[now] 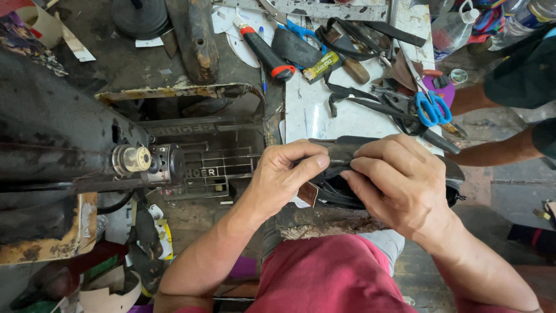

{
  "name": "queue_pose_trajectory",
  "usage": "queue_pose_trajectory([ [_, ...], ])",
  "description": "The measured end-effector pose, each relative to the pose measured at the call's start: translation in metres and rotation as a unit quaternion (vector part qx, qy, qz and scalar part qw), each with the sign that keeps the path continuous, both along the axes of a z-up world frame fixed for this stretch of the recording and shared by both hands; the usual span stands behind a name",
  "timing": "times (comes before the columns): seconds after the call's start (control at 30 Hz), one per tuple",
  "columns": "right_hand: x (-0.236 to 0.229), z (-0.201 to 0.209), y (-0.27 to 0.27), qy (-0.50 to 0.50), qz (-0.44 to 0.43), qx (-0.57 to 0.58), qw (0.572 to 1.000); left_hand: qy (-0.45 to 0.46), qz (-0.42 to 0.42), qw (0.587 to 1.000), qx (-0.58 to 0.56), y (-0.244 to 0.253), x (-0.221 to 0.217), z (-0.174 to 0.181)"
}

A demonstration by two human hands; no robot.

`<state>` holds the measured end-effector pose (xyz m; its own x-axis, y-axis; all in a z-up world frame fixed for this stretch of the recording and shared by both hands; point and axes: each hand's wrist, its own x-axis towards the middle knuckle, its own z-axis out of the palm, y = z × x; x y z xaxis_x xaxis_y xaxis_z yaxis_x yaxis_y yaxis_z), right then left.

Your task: The person manipulates a black zippered pouch, repeatedly opening and closing the zipper and adjusting the leather pull tab. They turn the pouch over and inspect the zipper track and edges throughout the clip.

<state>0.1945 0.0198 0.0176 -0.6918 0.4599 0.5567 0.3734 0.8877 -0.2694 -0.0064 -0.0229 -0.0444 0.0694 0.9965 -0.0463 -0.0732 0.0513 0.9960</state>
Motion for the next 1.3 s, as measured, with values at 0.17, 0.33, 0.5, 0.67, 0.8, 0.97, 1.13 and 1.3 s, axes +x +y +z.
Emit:
queue_pose_trajectory([
  [0.17,0.000,-0.003,-0.003,0.007,-0.009,-0.025,1.000,0.018,-0.016,1.000,0.012,0.001,-0.003,0.005],
  [0.33,0.004,-0.009,-0.002,0.011,-0.010,-0.063,0.998,0.039,-0.037,0.997,0.060,0.003,-0.007,-0.001],
  [0.5,0.009,-0.014,-0.001,0.008,-0.016,-0.097,0.995,0.030,-0.067,0.994,0.081,0.006,-0.008,-0.008],
  [0.67,0.005,-0.015,-0.002,-0.001,-0.022,-0.084,0.996,0.037,-0.070,0.993,0.087,0.005,-0.009,-0.006],
  [0.8,0.003,-0.017,-0.002,-0.013,-0.014,-0.045,0.999,0.024,-0.076,0.994,0.071,0.005,-0.010,-0.008],
  [0.97,-0.003,-0.012,-0.007,-0.004,-0.009,-0.034,0.999,0.019,-0.108,0.986,0.122,0.008,-0.017,-0.015],
  [1.13,-0.004,-0.012,-0.009,0.003,-0.001,-0.036,0.999,0.006,-0.177,0.976,0.123,0.011,-0.029,-0.024],
  [1.3,-0.003,-0.011,-0.008,-0.002,0.006,-0.027,1.000,-0.023,-0.121,0.988,0.090,0.009,-0.021,-0.020],
])
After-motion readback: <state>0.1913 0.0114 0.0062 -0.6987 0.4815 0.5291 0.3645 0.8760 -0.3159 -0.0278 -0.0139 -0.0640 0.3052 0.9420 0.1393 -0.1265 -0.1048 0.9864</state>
